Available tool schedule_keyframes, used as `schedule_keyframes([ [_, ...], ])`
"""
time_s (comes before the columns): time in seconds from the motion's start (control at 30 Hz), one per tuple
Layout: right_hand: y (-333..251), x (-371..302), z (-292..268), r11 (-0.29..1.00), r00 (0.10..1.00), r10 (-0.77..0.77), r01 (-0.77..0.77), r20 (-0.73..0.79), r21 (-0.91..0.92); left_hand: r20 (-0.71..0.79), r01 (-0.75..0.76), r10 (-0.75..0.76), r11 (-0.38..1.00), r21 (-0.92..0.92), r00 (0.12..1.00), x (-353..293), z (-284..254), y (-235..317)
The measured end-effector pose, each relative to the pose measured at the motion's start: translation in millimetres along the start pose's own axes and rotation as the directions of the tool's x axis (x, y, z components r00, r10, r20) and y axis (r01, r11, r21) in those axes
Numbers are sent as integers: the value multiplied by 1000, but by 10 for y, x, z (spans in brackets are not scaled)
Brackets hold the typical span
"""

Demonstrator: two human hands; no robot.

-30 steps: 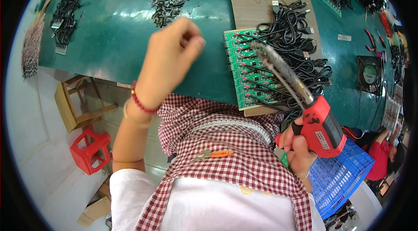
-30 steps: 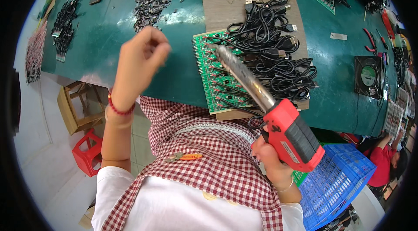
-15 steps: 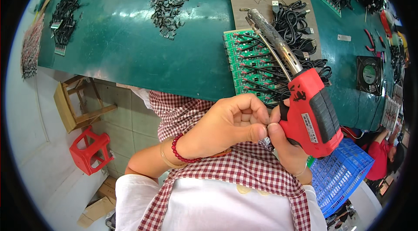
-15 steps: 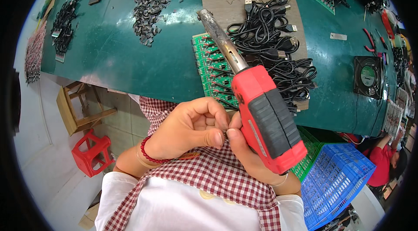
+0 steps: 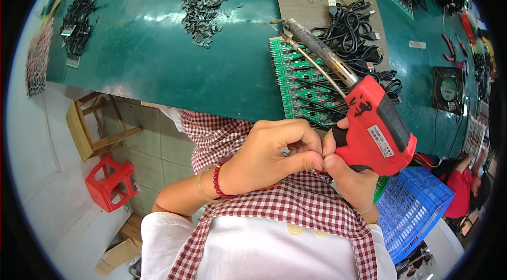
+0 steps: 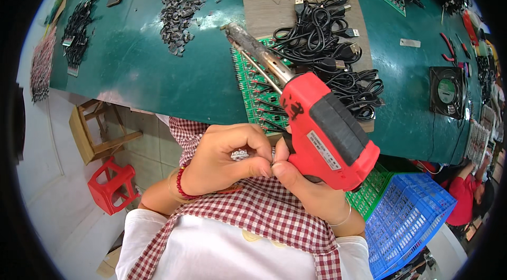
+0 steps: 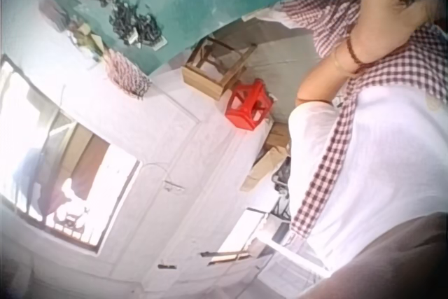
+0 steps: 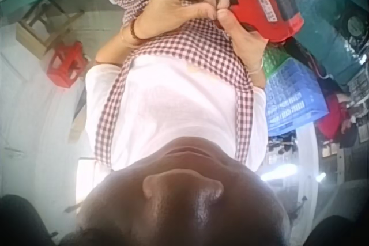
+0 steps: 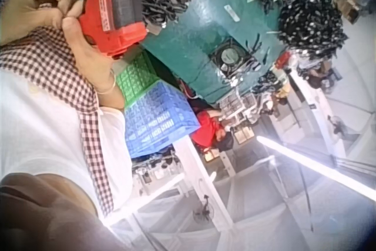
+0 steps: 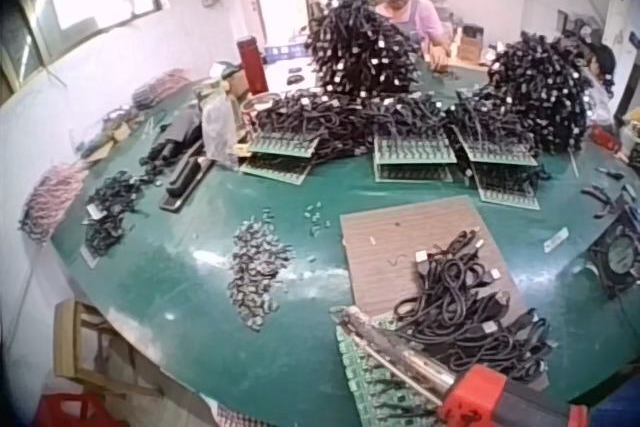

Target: The person assembles circuit boards by picking up electronic components by hand, positioning them on the board, and soldering them with a soldering iron.

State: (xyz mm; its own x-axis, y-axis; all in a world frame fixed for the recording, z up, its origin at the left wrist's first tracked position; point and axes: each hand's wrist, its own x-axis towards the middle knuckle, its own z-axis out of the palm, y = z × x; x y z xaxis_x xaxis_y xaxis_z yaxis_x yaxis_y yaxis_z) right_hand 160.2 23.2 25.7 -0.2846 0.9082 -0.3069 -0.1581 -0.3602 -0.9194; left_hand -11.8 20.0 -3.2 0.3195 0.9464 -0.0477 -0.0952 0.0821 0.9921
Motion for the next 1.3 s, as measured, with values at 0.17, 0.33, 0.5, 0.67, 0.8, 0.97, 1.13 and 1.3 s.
schedule_keyframes([
  [0.17,-31,16,-29,988,999,-9,16,48,-152,2,-49,49,995,88,999,-6,-49,68],
  [0.33,-19,13,13,956,997,23,1,78,-294,91,108,-125,979,175,988,14,-130,130],
  [0.5,14,-25,-9,959,999,10,0,34,-284,102,235,-238,971,41,966,37,-179,39],
  [0.67,144,-172,-307,948,993,-117,103,-28,-301,-24,508,-524,835,-212,851,165,-465,-84],
  [0.8,284,-276,-469,988,993,-90,80,-78,-129,-61,505,-519,848,-165,852,272,-564,-138],
  [0.97,381,-455,-632,990,996,-23,11,-87,-140,-45,539,-543,839,-75,839,342,-624,-166],
  [1.13,466,-553,-724,980,998,31,-41,-53,-192,-35,542,-545,838,-62,838,349,-636,-188],
  [1.3,524,-593,-786,929,999,34,-34,-5,-367,-35,562,-566,823,-83,824,376,-634,-168],
])
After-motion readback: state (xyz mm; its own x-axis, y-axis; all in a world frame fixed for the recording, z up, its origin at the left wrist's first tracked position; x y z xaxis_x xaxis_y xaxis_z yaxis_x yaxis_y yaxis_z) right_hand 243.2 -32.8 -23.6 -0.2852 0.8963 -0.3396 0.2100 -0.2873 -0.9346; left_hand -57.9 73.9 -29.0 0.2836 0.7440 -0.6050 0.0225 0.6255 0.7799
